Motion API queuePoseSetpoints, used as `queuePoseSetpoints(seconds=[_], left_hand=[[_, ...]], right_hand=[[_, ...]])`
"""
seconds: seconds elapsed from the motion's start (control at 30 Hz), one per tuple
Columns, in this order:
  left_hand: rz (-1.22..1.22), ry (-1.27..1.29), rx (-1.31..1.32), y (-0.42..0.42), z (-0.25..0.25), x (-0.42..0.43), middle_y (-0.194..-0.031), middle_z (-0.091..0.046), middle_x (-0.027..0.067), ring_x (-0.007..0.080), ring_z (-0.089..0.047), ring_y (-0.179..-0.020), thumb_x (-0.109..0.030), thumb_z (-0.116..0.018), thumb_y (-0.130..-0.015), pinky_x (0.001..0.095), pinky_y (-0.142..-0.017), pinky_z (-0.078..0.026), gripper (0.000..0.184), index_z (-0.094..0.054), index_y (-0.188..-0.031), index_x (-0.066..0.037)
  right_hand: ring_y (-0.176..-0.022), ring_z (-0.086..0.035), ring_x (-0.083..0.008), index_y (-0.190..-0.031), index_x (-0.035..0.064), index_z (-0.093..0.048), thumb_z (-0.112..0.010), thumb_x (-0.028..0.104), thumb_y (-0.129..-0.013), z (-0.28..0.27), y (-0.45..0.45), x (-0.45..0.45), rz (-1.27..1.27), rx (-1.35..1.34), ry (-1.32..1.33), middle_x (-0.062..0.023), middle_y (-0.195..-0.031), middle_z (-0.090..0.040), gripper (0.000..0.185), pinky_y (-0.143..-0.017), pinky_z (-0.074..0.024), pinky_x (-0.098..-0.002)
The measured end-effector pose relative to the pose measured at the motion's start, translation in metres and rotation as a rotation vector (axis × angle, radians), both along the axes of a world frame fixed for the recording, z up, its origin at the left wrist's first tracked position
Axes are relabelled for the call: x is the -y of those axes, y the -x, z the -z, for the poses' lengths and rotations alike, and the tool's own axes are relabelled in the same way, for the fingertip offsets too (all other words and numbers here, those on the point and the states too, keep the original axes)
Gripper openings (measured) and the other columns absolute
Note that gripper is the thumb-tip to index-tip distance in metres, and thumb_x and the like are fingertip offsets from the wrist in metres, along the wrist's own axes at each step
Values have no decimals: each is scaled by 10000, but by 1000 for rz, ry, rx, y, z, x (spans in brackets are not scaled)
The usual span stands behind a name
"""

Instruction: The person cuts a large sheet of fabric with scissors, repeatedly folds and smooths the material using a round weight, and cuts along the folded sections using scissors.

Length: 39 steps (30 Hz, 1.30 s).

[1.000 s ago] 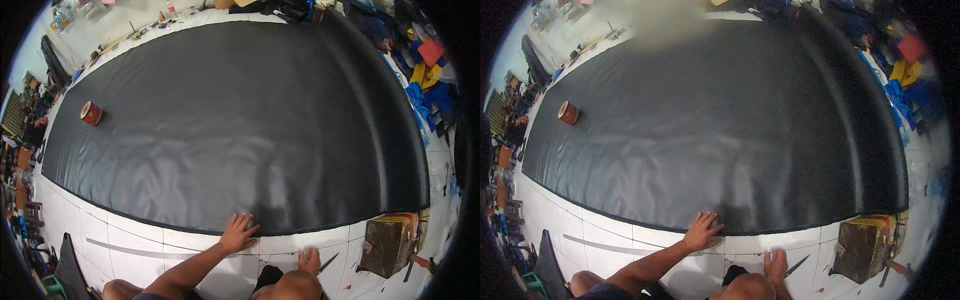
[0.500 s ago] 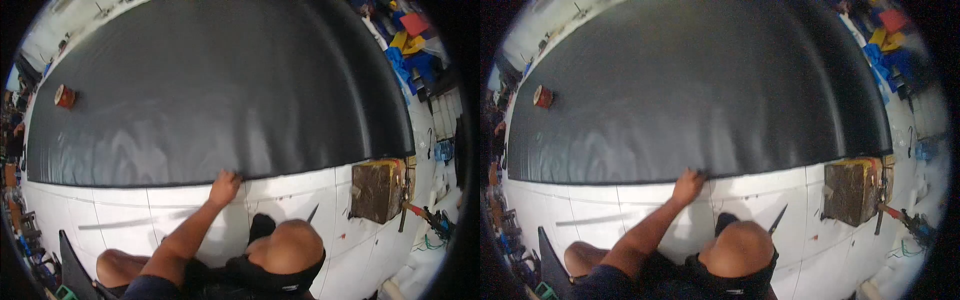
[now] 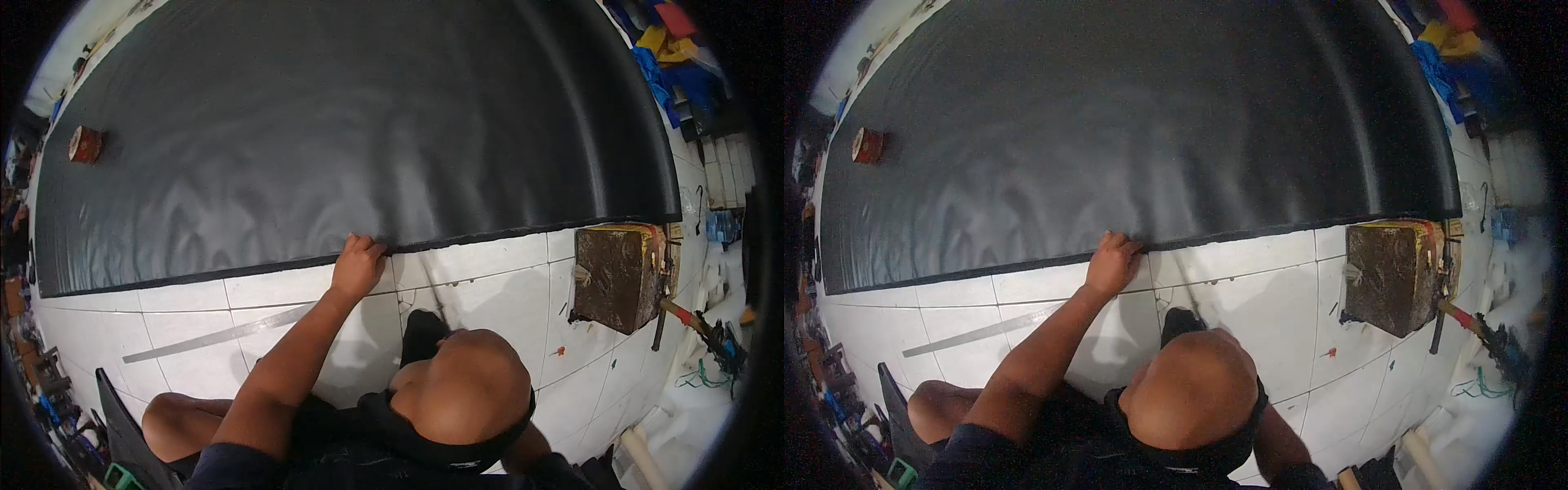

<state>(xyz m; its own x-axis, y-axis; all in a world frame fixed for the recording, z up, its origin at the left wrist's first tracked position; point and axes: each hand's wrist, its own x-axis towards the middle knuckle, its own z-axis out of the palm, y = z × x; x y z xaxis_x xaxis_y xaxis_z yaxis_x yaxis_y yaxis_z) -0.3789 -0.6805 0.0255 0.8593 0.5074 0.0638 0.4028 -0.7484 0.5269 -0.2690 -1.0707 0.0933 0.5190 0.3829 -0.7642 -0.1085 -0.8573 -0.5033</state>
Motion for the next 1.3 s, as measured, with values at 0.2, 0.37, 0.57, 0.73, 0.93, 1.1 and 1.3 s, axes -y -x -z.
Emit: queuePoseSetpoints(seconds=[0.2,0.37,0.57,0.73,0.93,1.1,1.3], left_hand=[[-48,36,-63,-1,-2,4,-956,-614,129,354,-569,-1006,-114,-671,-805,504,-1085,-394,222,-720,-1017,-70],[-31,90,-62,-2,-5,3,-962,-608,137,367,-570,-998,-120,-691,-794,496,-1086,-390,244,-702,-1031,-65],[-92,164,6,-2,-8,3,-949,-596,144,373,-566,-980,-110,-713,-777,502,-1079,-383,223,-669,-986,-48],[-114,101,67,-4,-7,7,-918,-588,138,367,-568,-950,-94,-702,-782,521,-1069,-382,184,-663,-955,-44],[-103,104,93,-4,-2,6,-856,-591,125,352,-580,-909,-82,-673,-799,543,-1068,-376,127,-672,-922,-51],[-126,96,76,-5,4,9,-844,-597,122,332,-589,-912,-99,-660,-812,545,-1076,-375,101,-675,-894,-44],[-124,104,64,-3,6,8,-864,-625,109,336,-602,-895,-94,-664,-830,551,-1092,-354,98,-700,-915,-62]], right_hand=[[-660,-549,-201,-925,26,-541,-680,317,-907,-4,-1,4,5,-15,10,-82,-765,-554,323,-599,-465,-342],[-646,-543,-186,-924,28,-538,-676,329,-912,-4,7,7,47,-49,6,-72,-749,-551,332,-588,-461,-334],[-629,-536,-169,-923,30,-535,-671,345,-918,0,17,-14,63,-125,-45,-61,-729,-547,343,-576,-457,-325],[-616,-530,-155,-923,32,-532,-667,357,-923,16,33,-59,82,-224,-156,-51,-712,-543,352,-565,-454,-316],[-599,-522,-138,-922,35,-528,-662,373,-929,46,61,-140,168,-378,-292,-39,-693,-539,364,-553,-450,-307],[-585,-516,-124,-921,37,-525,-658,386,-934,66,76,-176,274,-428,-340,-29,-676,-536,374,-542,-446,-298],[-548,-506,-120,-889,39,-517,-673,413,-921,64,80,-185,233,-304,-251,-22,-634,-520,406,-513,-436,-296]])
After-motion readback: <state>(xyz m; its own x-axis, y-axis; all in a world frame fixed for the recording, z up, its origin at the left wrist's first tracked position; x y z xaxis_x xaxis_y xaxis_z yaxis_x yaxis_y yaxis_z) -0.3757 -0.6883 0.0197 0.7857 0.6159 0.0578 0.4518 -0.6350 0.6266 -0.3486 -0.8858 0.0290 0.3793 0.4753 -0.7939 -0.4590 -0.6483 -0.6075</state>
